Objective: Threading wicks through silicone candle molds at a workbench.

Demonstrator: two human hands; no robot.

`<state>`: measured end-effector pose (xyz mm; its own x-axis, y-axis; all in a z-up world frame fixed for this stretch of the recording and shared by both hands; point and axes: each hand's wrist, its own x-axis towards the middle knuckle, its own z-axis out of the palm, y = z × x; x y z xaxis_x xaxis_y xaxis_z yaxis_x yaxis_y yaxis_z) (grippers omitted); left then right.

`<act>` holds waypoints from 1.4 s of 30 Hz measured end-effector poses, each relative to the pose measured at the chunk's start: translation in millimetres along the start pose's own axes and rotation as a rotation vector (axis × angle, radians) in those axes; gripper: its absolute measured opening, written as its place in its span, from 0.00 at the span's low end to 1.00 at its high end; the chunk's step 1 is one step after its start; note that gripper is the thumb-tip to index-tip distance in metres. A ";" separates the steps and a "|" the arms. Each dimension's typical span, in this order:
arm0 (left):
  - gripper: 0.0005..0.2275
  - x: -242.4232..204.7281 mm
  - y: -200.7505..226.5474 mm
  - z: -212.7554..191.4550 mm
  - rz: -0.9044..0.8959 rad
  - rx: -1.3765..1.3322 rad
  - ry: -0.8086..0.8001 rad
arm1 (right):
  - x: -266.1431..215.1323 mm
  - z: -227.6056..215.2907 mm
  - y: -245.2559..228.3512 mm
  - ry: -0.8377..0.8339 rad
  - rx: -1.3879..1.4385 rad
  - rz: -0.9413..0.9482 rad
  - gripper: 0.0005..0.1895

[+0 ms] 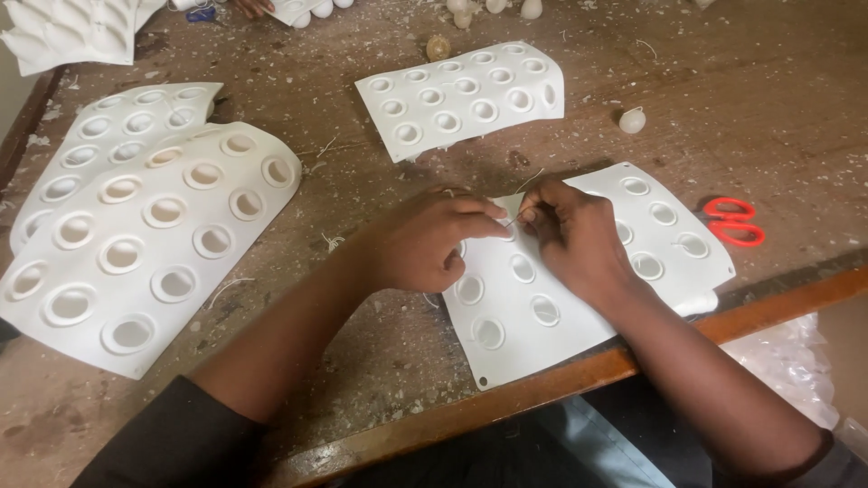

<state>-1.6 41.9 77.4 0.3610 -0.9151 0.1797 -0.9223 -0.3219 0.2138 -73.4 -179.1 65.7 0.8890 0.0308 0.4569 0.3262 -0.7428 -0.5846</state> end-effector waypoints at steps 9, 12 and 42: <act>0.24 -28.5 3.5 17.8 0.049 -0.067 0.040 | -2.9 1.9 -14.8 -0.004 0.042 0.002 0.09; 0.25 -28.4 6.3 15.8 0.019 -0.066 0.014 | -3.4 2.6 -13.1 0.004 0.100 0.023 0.09; 0.19 -31.5 16.5 22.0 -0.158 -0.115 -0.001 | -4.7 -0.1 36.9 0.222 1.001 0.272 0.08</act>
<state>-31.3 60.1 54.1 0.4996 -0.8558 0.1340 -0.8323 -0.4315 0.3479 -65.6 -206.7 42.0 0.9263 -0.2516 0.2804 0.3306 0.1860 -0.9253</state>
